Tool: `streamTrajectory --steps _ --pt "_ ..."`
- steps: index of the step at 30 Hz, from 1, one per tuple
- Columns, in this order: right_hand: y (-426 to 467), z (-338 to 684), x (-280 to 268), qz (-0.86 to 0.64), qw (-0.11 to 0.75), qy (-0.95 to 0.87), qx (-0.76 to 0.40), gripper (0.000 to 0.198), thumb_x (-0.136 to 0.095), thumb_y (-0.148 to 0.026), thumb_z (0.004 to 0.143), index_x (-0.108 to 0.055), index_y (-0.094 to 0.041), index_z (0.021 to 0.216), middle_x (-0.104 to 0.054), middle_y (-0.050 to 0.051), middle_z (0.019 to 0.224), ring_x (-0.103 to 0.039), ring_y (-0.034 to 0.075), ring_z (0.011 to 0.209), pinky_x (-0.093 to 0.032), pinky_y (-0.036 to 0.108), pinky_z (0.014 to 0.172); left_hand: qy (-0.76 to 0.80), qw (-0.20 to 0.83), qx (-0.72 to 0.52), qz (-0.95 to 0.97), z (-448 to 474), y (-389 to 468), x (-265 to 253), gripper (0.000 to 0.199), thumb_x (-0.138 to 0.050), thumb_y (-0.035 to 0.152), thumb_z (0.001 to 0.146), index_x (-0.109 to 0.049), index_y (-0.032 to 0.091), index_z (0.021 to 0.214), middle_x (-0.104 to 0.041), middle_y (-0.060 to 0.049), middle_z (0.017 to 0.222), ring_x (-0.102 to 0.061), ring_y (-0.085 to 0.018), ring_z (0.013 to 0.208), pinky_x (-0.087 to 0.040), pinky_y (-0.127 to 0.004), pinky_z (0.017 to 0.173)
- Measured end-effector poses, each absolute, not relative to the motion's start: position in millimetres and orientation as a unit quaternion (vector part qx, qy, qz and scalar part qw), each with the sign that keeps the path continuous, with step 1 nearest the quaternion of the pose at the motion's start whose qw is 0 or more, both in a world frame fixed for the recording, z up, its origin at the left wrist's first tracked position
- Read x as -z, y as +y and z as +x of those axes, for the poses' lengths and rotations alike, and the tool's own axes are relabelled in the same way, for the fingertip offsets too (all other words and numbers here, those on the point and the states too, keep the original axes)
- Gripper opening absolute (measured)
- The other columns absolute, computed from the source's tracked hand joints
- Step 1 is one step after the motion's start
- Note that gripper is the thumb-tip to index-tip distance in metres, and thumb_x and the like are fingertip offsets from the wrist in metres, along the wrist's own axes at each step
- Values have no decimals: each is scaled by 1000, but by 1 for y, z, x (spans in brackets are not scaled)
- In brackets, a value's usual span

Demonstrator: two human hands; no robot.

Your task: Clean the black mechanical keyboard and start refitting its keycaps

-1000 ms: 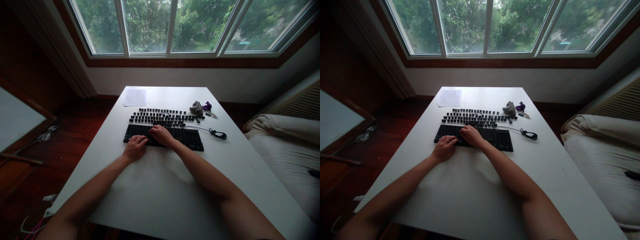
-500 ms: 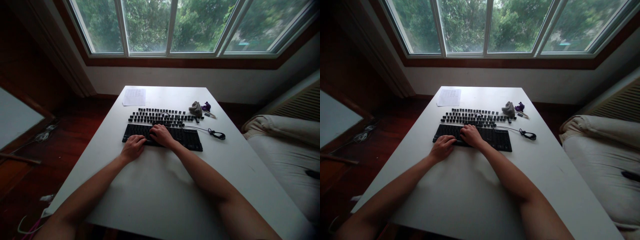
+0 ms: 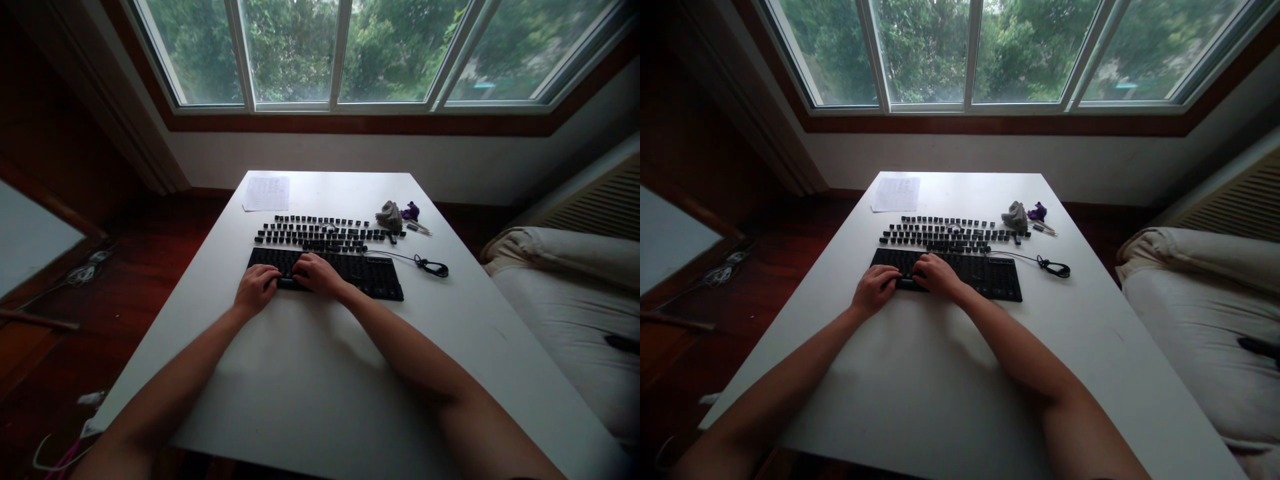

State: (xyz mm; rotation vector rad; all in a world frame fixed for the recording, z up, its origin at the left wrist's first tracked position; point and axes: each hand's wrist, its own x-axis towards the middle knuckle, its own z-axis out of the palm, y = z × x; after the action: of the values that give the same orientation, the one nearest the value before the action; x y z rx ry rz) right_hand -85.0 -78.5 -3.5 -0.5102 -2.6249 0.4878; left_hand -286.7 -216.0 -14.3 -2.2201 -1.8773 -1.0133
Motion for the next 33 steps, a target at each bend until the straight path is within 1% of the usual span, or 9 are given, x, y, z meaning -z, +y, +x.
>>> streamTrajectory --steps 9,15,18,21,23,25,26,29,33 --pt "-86 -87 3 -215 203 -939 -176 12 -74 -25 86 -71 -20 97 -64 7 100 -55 22 99 -44 34 87 -617 34 328 -715 -286 -215 14 20 -56 21 94 -71 23 106 -70 -5 113 -60 -23 110 -49 -44 103" --pt "-82 -81 -1 -216 211 -936 -179 23 -76 -36 86 -71 -22 103 -65 7 103 -56 23 99 -43 35 88 -611 48 317 -724 -285 -217 16 22 -56 22 94 -70 23 110 -69 -6 116 -60 -25 113 -48 -46 103" --pt "-74 -76 -4 -214 231 -929 -194 16 -71 -30 89 -71 -21 102 -66 6 98 -57 21 95 -43 34 88 -594 63 300 -744 -279 -220 15 26 -54 23 95 -68 23 117 -67 -7 122 -58 -26 118 -46 -48 106" --pt "-63 -70 -5 -241 268 -908 -215 9 -66 -24 91 -71 -20 97 -67 5 92 -59 19 90 -44 31 84 -567 84 285 -768 -267 -224 10 42 -52 28 97 -56 24 139 -58 -10 141 -51 -27 133 -41 -49 112" --pt "-56 -67 -5 -265 287 -891 -231 9 -63 -23 92 -72 -19 93 -68 5 91 -60 18 88 -44 30 82 -557 106 285 -773 -258 -226 6 63 -52 38 98 -34 21 156 -42 -13 157 -37 -30 146 -33 -52 119" --pt "-51 -65 -4 -284 298 -878 -244 11 -63 -24 93 -72 -19 91 -68 5 91 -61 18 86 -44 29 80 -555 122 276 -775 -252 -228 3 79 -50 48 98 -14 18 162 -25 -16 165 -22 -32 153 -24 -55 123" --pt "-49 -65 -3 -291 302 -873 -248 11 -63 -24 93 -72 -19 90 -69 5 91 -62 17 85 -45 28 79 -555 125 267 -778 -249 -228 3 83 -49 50 98 -8 18 163 -21 -16 166 -17 -33 154 -21 -56 124" --pt "-46 -64 -2 -305 306 -866 -252 12 -63 -25 92 -73 -19 89 -70 5 91 -62 17 84 -45 28 79 -551 112 218 -798 -244 -227 7 85 -48 53 98 -6 18 163 -20 -15 167 -14 -32 155 -14 -56 125" --pt "-44 -62 -2 -319 298 -865 -246 14 -62 -26 94 -73 -19 91 -71 5 94 -64 18 87 -46 28 81 -543 67 141 -825 -240 -224 14 76 -47 51 99 -19 17 161 -28 -14 164 -22 -30 154 -14 -54 125"
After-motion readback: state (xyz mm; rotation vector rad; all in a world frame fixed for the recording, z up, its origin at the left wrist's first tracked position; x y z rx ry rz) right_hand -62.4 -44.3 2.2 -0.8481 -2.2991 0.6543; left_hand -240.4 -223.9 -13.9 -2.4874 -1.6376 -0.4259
